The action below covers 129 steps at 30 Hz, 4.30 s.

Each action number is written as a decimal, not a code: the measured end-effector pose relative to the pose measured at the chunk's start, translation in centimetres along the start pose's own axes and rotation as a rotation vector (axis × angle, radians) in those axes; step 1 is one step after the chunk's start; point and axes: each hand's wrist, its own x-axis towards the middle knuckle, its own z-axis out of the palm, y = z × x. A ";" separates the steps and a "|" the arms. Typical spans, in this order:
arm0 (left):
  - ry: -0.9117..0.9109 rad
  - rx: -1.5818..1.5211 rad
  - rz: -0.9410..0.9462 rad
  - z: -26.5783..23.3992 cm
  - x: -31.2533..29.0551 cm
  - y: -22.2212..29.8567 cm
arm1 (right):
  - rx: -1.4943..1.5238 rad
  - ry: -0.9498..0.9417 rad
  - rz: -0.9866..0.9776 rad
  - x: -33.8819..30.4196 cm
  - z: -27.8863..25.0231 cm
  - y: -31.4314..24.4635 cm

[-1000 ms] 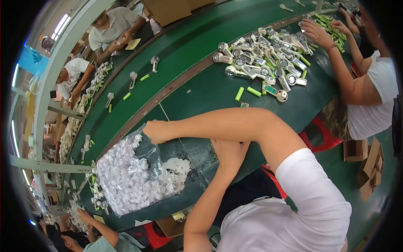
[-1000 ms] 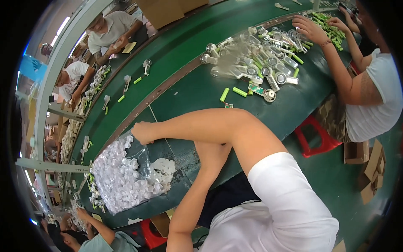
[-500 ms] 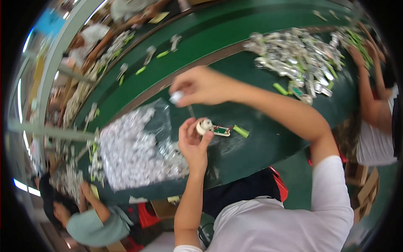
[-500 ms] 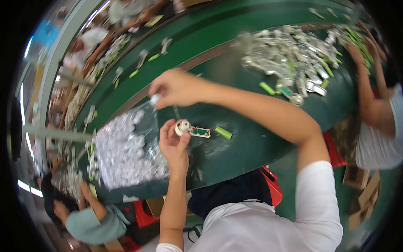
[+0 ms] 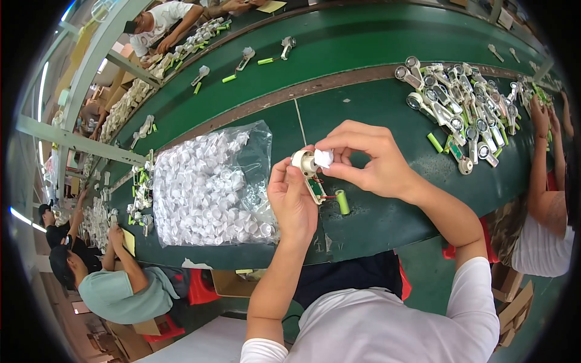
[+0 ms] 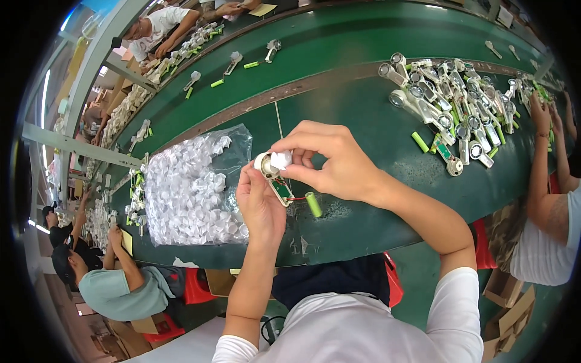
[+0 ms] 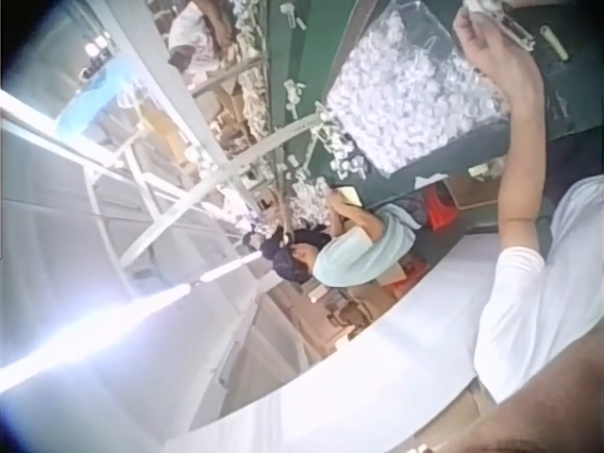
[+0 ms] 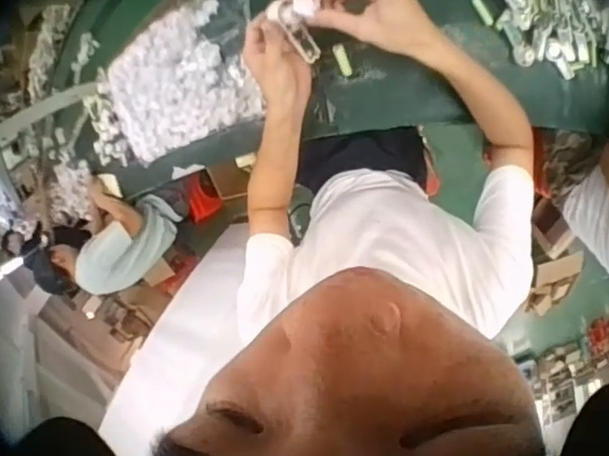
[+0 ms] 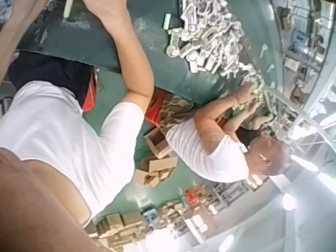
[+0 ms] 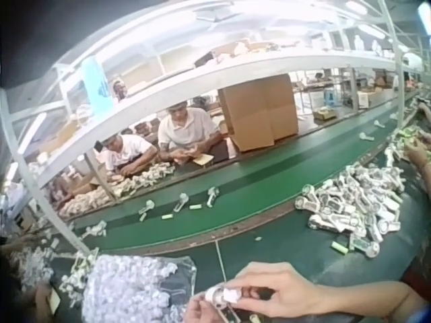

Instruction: The person assembles handheld fan components along a workbench, sorting the housing parts and repeatedly inserting white circular inserts from a plastic bag into the fan heads by hand.

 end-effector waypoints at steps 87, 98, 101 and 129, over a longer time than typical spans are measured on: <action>-0.525 1.384 -0.030 -0.6 15.4 -3.5 | -1.204 0.551 0.148 -4.8 -28.5 13.2; -0.624 1.492 0.062 0.5 16.5 -5.6 | -0.957 0.293 0.427 -4.6 -29.0 18.8; -0.590 1.452 0.123 0.7 16.5 -6.1 | -0.870 0.262 0.435 -5.2 -25.6 17.3; 0.049 0.696 -0.057 -4.1 1.9 1.6 | -0.858 -0.275 0.631 -6.9 -32.8 12.6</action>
